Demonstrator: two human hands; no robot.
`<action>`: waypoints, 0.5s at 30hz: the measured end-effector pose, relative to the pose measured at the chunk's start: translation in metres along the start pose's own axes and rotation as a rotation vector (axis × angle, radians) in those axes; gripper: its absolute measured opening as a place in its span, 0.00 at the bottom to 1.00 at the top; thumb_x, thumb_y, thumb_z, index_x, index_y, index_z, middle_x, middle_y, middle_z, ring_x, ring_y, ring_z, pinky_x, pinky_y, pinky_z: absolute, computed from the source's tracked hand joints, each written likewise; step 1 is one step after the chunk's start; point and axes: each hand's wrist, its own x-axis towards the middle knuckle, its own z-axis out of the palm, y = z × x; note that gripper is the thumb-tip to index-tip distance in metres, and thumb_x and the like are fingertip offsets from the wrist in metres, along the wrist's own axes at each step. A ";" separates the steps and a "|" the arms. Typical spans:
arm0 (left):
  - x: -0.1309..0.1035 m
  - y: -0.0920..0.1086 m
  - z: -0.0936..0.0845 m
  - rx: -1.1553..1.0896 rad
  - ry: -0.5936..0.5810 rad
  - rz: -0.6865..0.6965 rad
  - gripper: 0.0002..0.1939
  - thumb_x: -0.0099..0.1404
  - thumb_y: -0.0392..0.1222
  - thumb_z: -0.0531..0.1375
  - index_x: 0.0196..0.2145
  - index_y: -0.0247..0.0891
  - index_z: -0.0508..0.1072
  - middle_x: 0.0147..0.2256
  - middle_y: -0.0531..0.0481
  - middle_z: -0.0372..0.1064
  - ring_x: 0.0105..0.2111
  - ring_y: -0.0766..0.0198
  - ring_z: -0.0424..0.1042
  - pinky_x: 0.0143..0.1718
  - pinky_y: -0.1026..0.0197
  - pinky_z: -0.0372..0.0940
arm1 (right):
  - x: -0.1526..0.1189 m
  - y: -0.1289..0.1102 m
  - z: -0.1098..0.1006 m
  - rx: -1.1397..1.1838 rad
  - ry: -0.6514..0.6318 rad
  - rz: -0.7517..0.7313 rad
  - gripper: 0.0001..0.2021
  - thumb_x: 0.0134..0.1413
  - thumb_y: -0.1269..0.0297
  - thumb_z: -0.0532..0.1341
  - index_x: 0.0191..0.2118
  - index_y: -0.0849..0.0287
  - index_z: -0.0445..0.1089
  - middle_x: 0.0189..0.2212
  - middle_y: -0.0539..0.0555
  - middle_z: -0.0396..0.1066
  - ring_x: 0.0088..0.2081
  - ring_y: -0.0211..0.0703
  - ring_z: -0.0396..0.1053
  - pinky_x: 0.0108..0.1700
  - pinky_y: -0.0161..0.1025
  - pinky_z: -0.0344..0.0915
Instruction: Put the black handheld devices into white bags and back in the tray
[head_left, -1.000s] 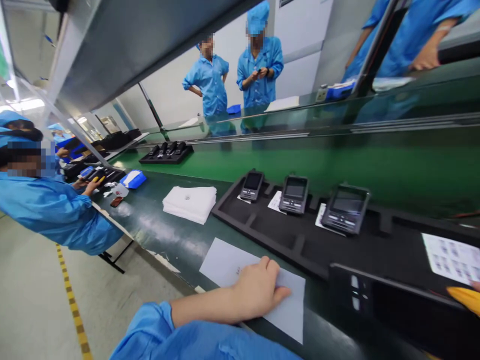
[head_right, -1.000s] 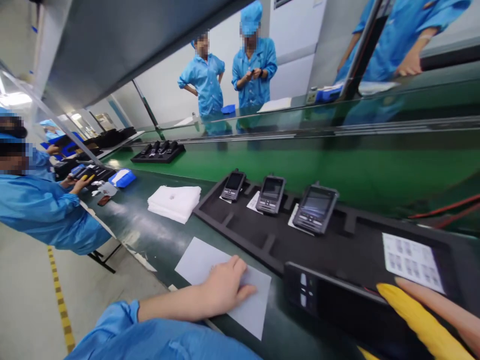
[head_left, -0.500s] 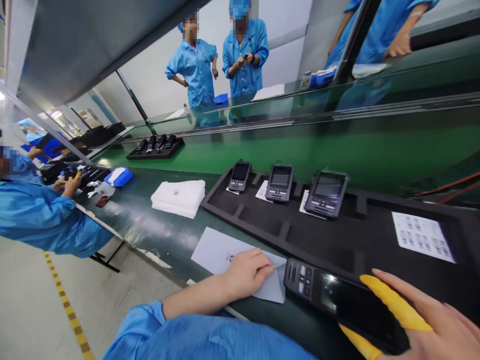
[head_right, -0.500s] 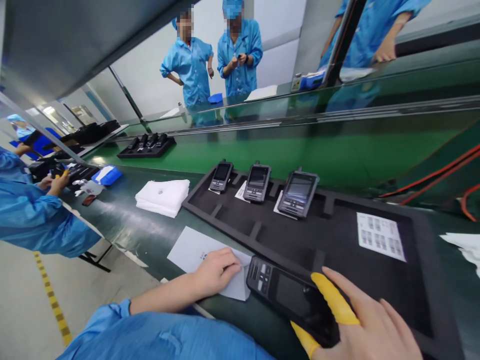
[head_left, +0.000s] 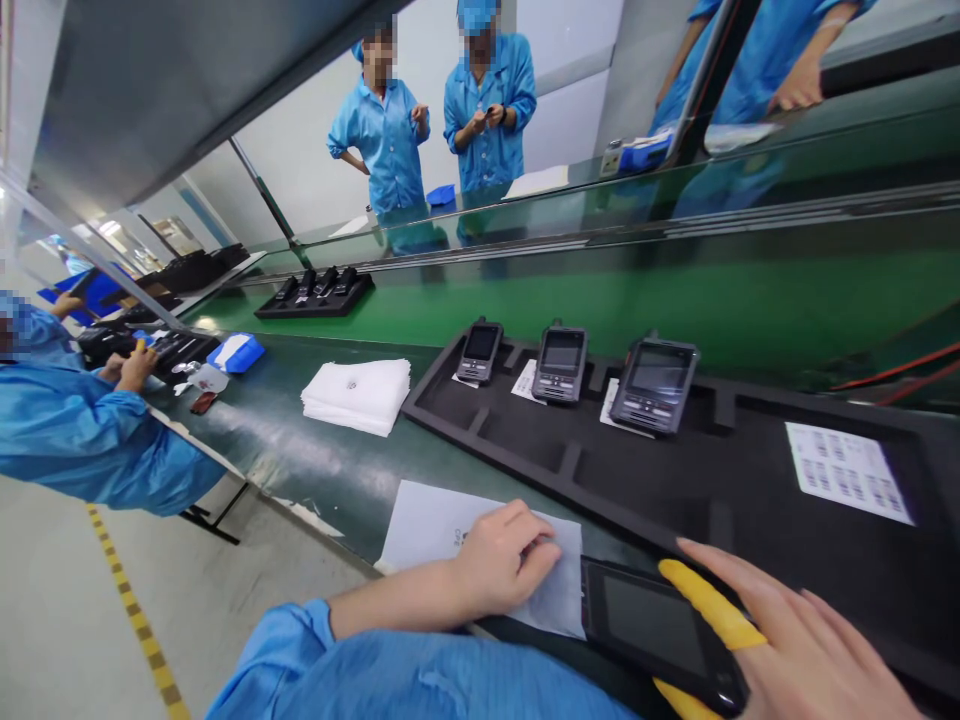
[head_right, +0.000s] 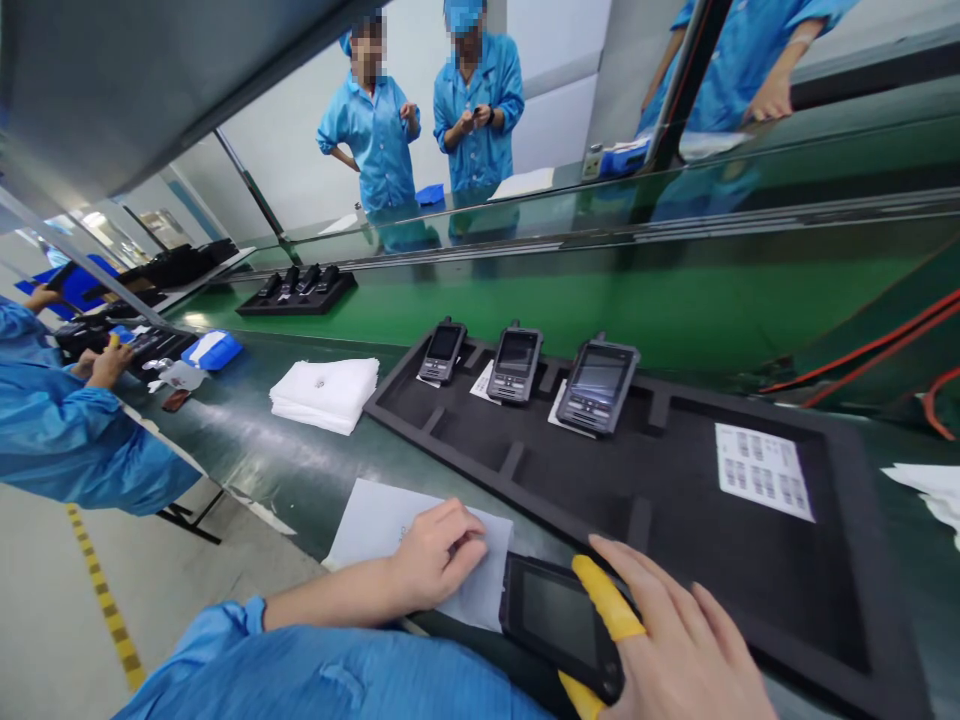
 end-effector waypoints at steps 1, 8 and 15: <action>-0.001 0.000 0.001 0.006 -0.003 0.009 0.13 0.62 0.41 0.43 0.29 0.35 0.64 0.23 0.50 0.61 0.25 0.69 0.61 0.26 0.66 0.61 | 0.009 -0.004 -0.001 -0.011 0.013 -0.069 0.16 0.40 0.67 0.45 0.38 0.59 0.58 0.44 0.55 0.58 0.38 0.52 0.61 0.39 0.51 0.55; 0.004 0.003 -0.004 0.102 -0.037 0.065 0.15 0.62 0.43 0.42 0.36 0.34 0.64 0.29 0.46 0.63 0.29 0.65 0.63 0.30 0.62 0.62 | 0.040 -0.025 0.021 0.032 0.023 -0.181 0.21 0.35 0.69 0.46 0.42 0.65 0.56 0.44 0.60 0.56 0.42 0.51 0.59 0.40 0.48 0.57; 0.024 -0.004 -0.034 0.232 -0.151 -0.136 0.19 0.60 0.51 0.44 0.38 0.34 0.63 0.32 0.45 0.64 0.33 0.59 0.65 0.33 0.57 0.62 | 0.047 -0.034 0.027 0.042 0.119 -0.199 0.21 0.38 0.69 0.46 0.44 0.64 0.55 0.43 0.60 0.57 0.42 0.50 0.59 0.41 0.49 0.56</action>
